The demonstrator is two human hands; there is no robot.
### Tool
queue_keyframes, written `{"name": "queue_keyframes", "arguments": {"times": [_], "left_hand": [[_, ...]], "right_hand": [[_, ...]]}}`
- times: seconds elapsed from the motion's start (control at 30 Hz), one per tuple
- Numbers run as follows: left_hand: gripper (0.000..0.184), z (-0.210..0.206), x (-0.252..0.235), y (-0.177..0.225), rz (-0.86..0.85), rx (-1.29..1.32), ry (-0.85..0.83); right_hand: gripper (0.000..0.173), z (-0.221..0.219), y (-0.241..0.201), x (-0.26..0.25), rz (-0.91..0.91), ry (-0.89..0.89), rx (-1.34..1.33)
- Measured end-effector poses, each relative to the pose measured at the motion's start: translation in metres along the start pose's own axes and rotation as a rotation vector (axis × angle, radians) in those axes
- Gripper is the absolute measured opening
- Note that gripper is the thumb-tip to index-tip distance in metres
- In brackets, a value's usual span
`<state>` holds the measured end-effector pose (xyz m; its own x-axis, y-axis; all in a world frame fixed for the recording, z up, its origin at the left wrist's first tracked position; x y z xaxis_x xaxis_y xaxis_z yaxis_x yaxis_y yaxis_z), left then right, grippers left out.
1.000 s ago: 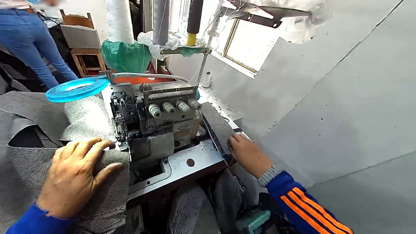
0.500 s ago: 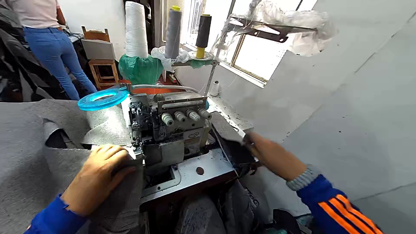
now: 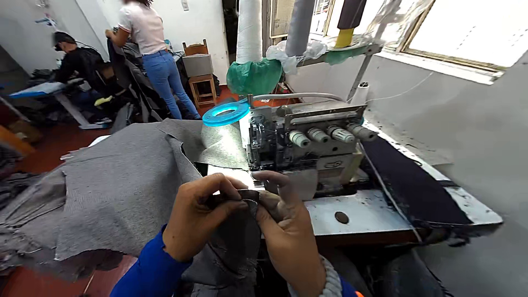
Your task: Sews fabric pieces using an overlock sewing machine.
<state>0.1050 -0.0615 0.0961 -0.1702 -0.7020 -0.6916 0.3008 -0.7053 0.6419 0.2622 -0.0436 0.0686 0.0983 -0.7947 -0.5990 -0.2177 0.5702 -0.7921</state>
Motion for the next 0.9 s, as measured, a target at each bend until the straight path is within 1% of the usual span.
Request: {"name": "queue_keyframes", "arguments": {"times": [0.07,0.17,0.2,0.23,0.27,0.3,0.33,0.37,0.4,0.43,0.47,0.53,0.57,0.63,0.67,0.77,0.83,0.9], "left_hand": [[0.004,0.001,0.002,0.000,0.030,-0.005,0.016],[0.004,-0.001,0.005,-0.002,0.063,-0.091,0.062],[0.005,-0.003,0.004,-0.004,0.072,-0.109,0.068],[0.006,-0.004,0.004,-0.006,0.075,-0.129,0.070],[0.006,-0.004,0.002,-0.007,0.081,-0.150,0.069],[0.007,-0.004,0.000,-0.008,0.090,-0.169,0.064],[0.007,-0.003,-0.004,-0.009,0.097,-0.196,0.054],[0.007,-0.002,-0.008,-0.014,0.105,-0.228,0.037],[0.007,-0.002,-0.010,-0.022,0.112,-0.271,0.018],[0.007,-0.004,-0.010,-0.033,0.119,-0.321,-0.002],[0.007,-0.008,-0.008,-0.046,0.109,-0.371,-0.010],[0.012,-0.018,0.001,-0.065,0.029,-0.498,0.036],[0.015,-0.023,0.003,-0.067,-0.052,-0.589,0.063],[0.015,-0.035,0.010,-0.056,-0.181,-0.784,0.064],[0.016,-0.043,0.014,-0.045,-0.204,-0.852,0.042],[0.029,-0.059,0.015,-0.014,-0.088,-0.972,-0.072],[0.032,-0.062,0.014,-0.015,-0.015,-0.973,-0.094],[0.029,-0.061,0.012,-0.025,0.008,-0.935,-0.085]], "right_hand": [[0.026,-0.001,0.002,-0.001,-0.022,-0.032,0.004],[0.025,-0.005,0.006,0.000,-0.110,0.064,-0.106],[0.023,-0.004,0.008,0.000,-0.143,0.097,-0.148],[0.017,-0.003,0.011,0.001,-0.165,0.110,-0.163],[0.007,-0.001,0.014,0.004,-0.181,0.084,-0.144],[0.011,0.002,0.018,0.010,-0.184,0.022,-0.098],[0.026,0.004,0.024,0.019,-0.178,-0.071,-0.041],[0.034,0.003,0.030,0.032,-0.176,-0.171,0.003],[0.033,0.001,0.038,0.048,-0.190,-0.259,0.012],[0.028,-0.003,0.046,0.063,-0.223,-0.318,0.016],[0.023,-0.006,0.052,0.075,-0.272,-0.337,0.028],[0.020,-0.005,0.058,0.086,-0.356,-0.313,0.039],[0.021,-0.003,0.059,0.088,-0.365,-0.303,0.034],[0.021,0.003,0.054,0.094,-0.355,-0.310,0.048],[0.021,0.007,0.049,0.097,-0.348,-0.307,0.092],[0.016,0.017,0.038,0.092,-0.273,-0.248,0.269],[0.017,0.022,0.041,0.084,-0.207,-0.203,0.291],[0.023,0.021,0.046,0.075,-0.186,-0.158,0.244]]}}
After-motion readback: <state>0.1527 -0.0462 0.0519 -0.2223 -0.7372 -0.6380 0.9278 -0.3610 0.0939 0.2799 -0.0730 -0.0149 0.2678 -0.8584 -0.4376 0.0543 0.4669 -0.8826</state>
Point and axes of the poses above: each hand's wrist, its own x-axis away from the middle knuckle, its own z-axis out of the back of the hand, y = z × x, the point moved 1 cm from there along -x, towards the middle knuckle, and after that the axes turned 5 degrees about x, right-handed, at the moved point
